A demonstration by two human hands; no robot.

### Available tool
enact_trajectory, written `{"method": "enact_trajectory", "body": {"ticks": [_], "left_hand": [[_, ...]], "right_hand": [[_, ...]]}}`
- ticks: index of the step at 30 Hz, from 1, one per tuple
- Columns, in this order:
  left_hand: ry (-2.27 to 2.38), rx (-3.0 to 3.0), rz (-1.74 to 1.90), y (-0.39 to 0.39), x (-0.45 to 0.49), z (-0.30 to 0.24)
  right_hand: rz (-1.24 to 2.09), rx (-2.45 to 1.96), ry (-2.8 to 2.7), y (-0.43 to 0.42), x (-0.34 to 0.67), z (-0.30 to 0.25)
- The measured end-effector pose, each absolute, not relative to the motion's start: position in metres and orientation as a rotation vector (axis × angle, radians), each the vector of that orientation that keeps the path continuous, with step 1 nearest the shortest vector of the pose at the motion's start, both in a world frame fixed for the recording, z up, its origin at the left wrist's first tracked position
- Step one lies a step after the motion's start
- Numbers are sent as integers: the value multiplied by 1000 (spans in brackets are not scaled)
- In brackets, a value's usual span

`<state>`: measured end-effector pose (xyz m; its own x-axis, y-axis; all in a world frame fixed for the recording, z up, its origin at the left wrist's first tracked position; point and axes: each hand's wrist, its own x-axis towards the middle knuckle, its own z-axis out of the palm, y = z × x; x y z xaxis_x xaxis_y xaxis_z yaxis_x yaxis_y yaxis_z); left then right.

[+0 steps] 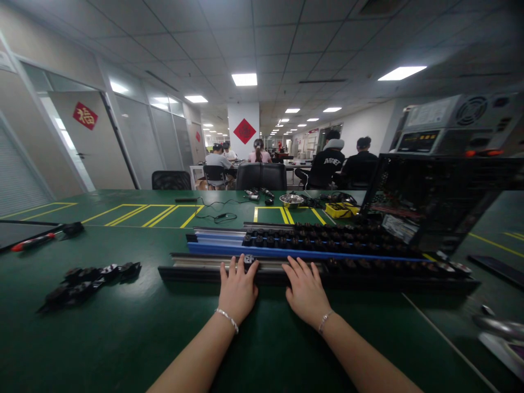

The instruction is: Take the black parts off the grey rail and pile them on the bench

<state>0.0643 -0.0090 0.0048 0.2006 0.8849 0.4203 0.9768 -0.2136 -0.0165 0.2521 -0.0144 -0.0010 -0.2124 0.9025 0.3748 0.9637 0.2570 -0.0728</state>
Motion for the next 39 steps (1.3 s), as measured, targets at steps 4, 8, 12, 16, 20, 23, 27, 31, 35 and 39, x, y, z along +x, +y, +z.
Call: {"method": "enact_trajectory", "body": {"ticks": [4,8,12,16,20,23,27,31,35,39], "left_hand": [[-1784,-2167,-456,-9,62,5],[-1809,-2139,-433,-9,60,6],[-1818,-2123,-411,-8,60,6],[-1833,-2123,-415,-8,60,6],[-1860,-2105,-455,-7,59,7],[-1872,-2102,-488,-7,57,9],[-1897,-2113,-489,-6,55,12],[-1932,-2101,-476,-6,53,15],[-1951,-2096,-473,-6,52,15],[-1940,-2080,-478,-6,52,15]], "right_hand": [[-240,-1715,-2196,-14,252,-1],[-237,-1723,-2202,-15,252,-1],[-250,-1721,-2206,-15,252,-1],[-280,-1716,-2201,-15,253,-2],[-298,-1704,-2194,-15,253,-3],[-295,-1709,-2194,-15,253,-3],[-282,-1716,-2199,-15,253,-2],[-267,-1729,-2204,-15,252,-2],[-256,-1729,-2208,-15,253,-1],[-245,-1730,-2220,-15,253,0]]}}
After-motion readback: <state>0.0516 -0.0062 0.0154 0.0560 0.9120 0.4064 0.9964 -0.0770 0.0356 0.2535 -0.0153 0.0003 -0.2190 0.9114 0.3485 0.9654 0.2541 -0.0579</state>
